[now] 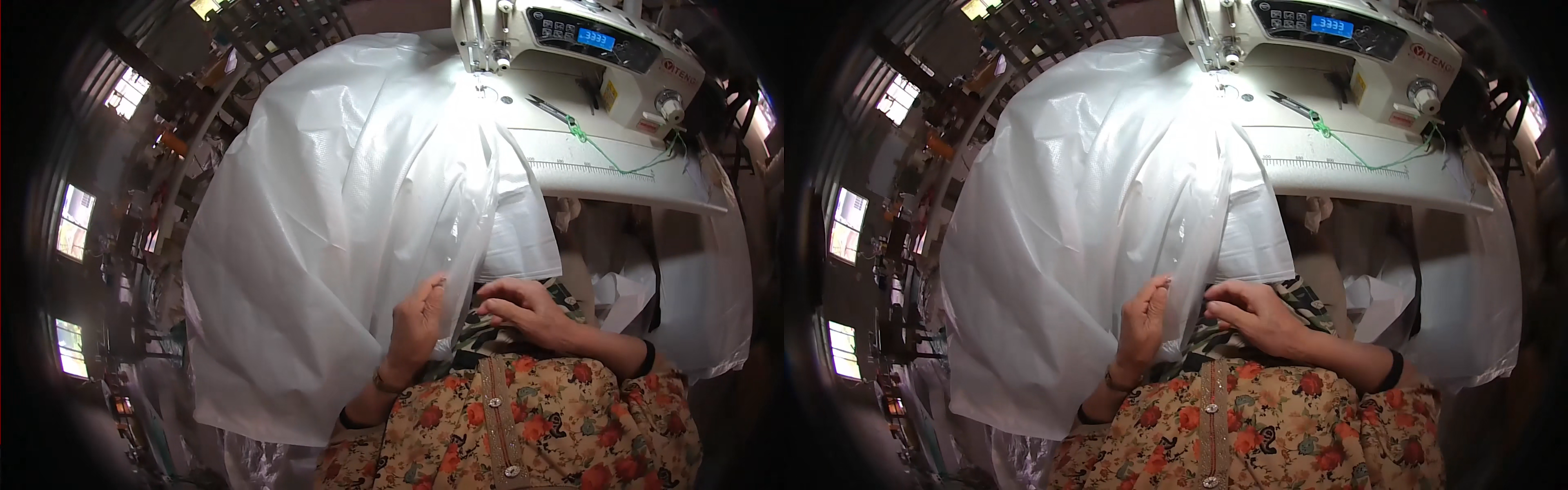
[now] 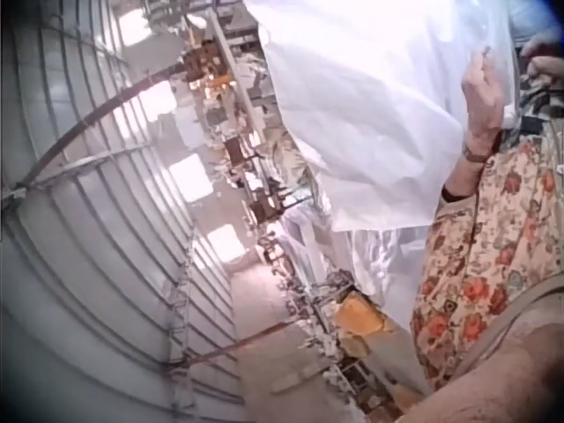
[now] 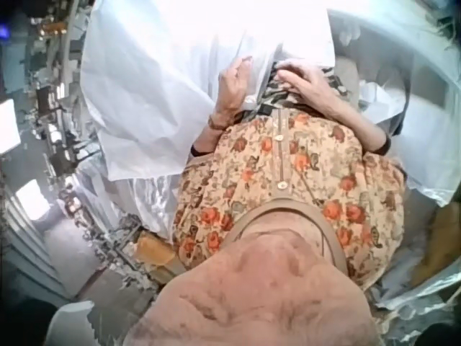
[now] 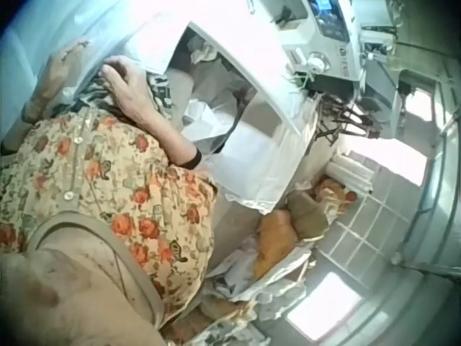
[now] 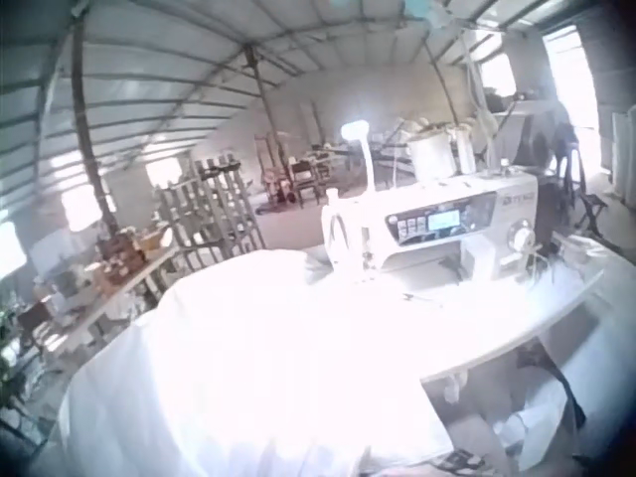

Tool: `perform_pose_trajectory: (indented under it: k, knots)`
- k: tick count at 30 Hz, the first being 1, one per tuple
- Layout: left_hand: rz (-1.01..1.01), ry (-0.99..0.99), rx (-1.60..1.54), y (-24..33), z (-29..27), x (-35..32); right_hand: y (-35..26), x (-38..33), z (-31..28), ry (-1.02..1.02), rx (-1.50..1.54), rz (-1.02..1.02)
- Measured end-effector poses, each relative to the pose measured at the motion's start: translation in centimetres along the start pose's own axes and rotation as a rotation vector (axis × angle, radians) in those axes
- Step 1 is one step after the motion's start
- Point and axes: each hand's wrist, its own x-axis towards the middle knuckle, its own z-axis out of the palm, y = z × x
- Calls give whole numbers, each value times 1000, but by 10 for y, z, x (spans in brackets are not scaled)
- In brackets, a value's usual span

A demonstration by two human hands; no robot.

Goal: Sewing together large white plastic/rubber sheets using an industrial sewing machine.

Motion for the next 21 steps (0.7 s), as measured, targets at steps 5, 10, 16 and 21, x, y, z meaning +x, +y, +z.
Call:
perform_pose_trajectory:
  k: [5,10,16,21]
  knots:
    - [-212,11,-207,2,0,3,18,26,15,-123,-112,74]
    - [-103,34,-265,-3,-7,10,40,41,25,-163,-117,-64]
    - [91,-41,-3,6,-4,12,38,33,7,-195,-235,-71]
    - [-118,109,-80,9,4,16,30,32,-5,-151,-310,-36]
